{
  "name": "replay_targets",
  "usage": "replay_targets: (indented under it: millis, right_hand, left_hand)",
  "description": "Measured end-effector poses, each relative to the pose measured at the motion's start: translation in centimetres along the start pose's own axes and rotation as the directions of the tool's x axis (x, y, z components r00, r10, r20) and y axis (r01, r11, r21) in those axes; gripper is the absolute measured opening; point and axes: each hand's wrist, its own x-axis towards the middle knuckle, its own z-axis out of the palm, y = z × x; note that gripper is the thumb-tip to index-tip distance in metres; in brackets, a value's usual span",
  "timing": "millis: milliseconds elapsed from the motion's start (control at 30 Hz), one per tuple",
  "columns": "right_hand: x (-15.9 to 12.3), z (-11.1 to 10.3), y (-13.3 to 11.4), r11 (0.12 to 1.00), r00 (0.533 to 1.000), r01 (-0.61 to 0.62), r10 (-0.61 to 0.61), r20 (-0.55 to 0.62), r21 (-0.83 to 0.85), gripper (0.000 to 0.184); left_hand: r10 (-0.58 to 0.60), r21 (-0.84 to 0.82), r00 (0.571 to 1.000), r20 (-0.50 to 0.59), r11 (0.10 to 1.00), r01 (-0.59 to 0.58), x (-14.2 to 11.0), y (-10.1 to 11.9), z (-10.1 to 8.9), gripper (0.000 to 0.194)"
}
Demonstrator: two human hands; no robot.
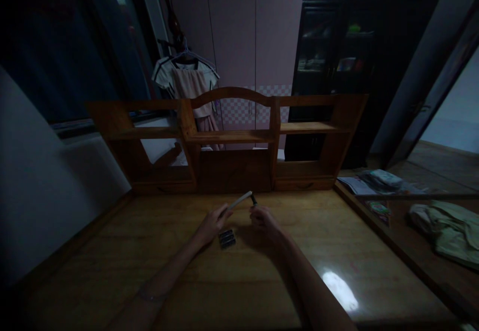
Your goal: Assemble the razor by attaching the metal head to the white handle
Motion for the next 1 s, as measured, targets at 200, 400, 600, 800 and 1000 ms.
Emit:
replay_targets:
  millis: [200,400,600,800,1000]
  right_hand:
    - [0.0,-0.6,-0.9,0.990,0.998,0.057,-0.061,0.032,0.130,0.042]
    - [0.1,-0.1,-0.1,0.999,0.999,-0.030,0.030,-0.015,-0.014,0.035]
    - [-0.3,-0.2,-1.4,0.986,0.999,0.032,-0.037,0.030,0.164,0.041]
    - [0.0,-0.3,-0.6,0.989,0.992,-0.094,0.083,0.097,0.113,0.037]
    - [-0.3,-0.1,-1.0,0.984,0.989,-0.099,0.082,0.120,0.148,0.041]
  left_hand:
    - [-0.040,0.034,0.999,-0.017,0.999,0.040,0.2,-0.6,-0.5,0.031]
    - [-0.036,-0.003,0.999,0.005,0.999,0.036,0.1,0.0,-0.1,0.032]
    - [-0.056,-0.007,0.998,0.010,0.998,0.057,0.2,0.1,0.1,0.034]
    - [-0.026,-0.015,1.000,-0.003,1.000,0.026,0.1,0.1,0.1,0.033]
    - [-0.060,0.017,0.997,-0.055,0.998,0.061,0.2,-0.3,0.0,0.033]
